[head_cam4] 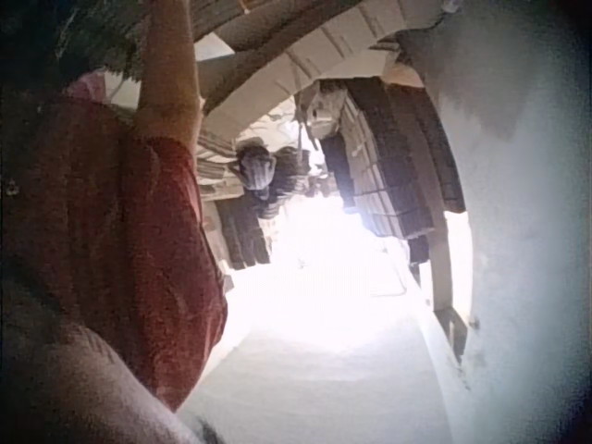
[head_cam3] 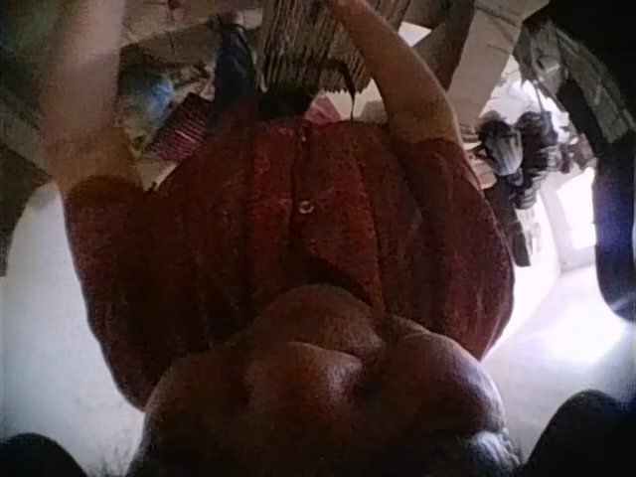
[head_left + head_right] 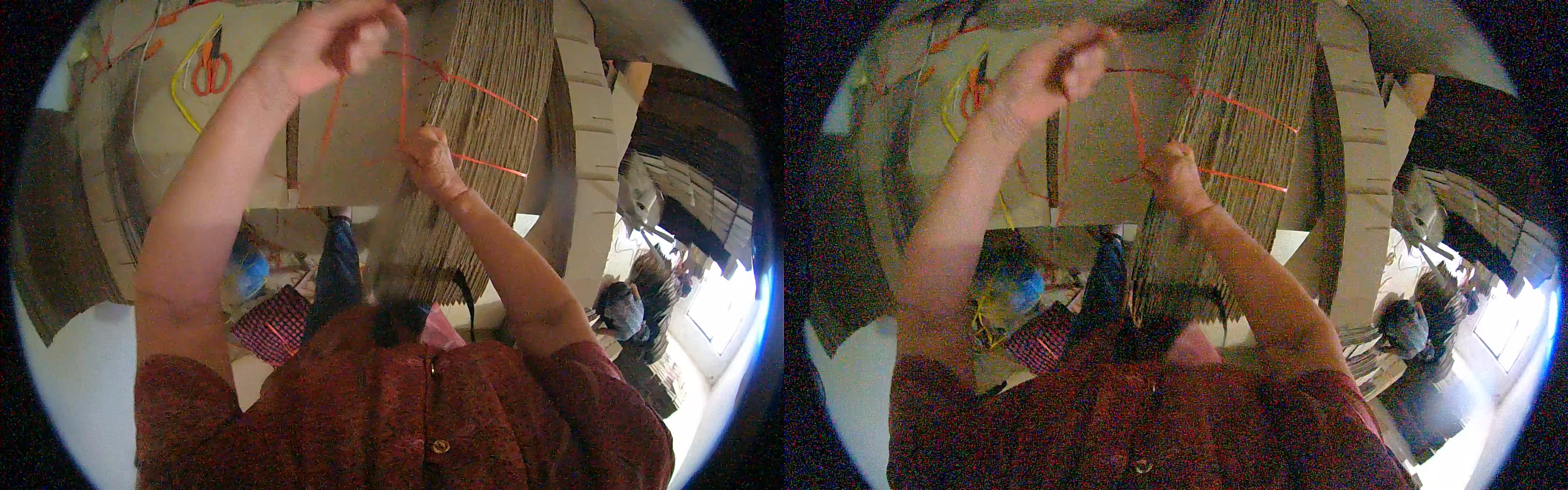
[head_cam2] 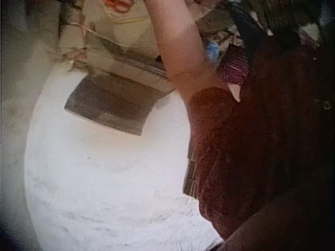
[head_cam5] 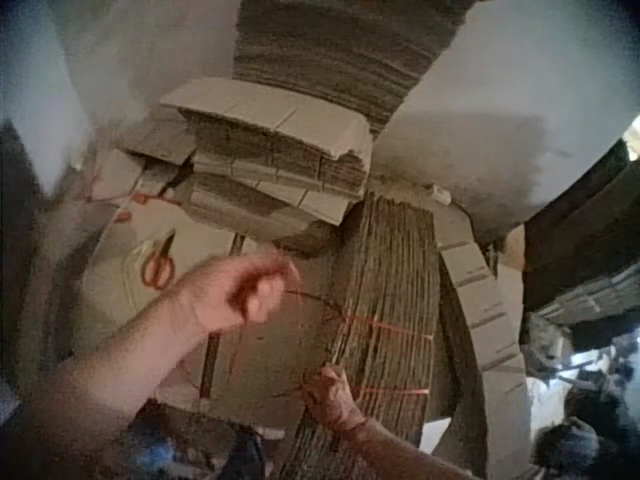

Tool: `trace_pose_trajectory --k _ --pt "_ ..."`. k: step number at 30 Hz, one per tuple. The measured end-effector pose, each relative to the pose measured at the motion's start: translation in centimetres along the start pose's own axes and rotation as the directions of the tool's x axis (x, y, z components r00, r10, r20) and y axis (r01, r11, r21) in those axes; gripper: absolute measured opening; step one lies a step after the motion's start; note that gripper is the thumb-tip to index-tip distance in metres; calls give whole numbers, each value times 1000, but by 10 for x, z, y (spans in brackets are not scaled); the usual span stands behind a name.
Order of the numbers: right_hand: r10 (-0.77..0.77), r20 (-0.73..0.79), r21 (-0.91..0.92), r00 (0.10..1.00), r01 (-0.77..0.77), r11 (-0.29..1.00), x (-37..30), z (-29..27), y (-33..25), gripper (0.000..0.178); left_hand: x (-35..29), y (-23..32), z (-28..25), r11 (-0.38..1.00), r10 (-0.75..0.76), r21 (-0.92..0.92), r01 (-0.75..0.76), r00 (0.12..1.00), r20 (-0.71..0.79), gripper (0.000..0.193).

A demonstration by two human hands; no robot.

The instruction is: The person gathers flat cardboard sheets from the floor, stacks them into a neat pile, and secures the stack with a red plastic tie. The person then places the tied bundle on top of other stacked cardboard.

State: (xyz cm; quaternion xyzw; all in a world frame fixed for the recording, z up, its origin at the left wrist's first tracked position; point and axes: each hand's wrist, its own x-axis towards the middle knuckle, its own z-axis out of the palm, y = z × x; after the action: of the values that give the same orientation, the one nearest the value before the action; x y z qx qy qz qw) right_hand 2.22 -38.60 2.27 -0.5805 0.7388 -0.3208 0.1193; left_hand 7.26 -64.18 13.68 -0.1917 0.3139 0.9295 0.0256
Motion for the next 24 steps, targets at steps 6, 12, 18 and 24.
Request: trace_pose_trajectory --k 6,12,18,24 --pt "202 128 309 971 -233 922 10 -1 -12 11 -40 -53 -115 825 431 228 -517 315 -846 28" --pt "206 253 169 945 -253 953 17 -15 -12 11 -124 -145 27 518 708 745 -419 699 -99 26" --pt "319 199 384 926 -374 844 20 -13 -16 9 -76 -203 -23 665 378 738 113 801 -464 16" --pt "23 95 299 995 -50 953 16 -6 -3 14 -23 -187 -67 734 228 645 -210 972 58 23"
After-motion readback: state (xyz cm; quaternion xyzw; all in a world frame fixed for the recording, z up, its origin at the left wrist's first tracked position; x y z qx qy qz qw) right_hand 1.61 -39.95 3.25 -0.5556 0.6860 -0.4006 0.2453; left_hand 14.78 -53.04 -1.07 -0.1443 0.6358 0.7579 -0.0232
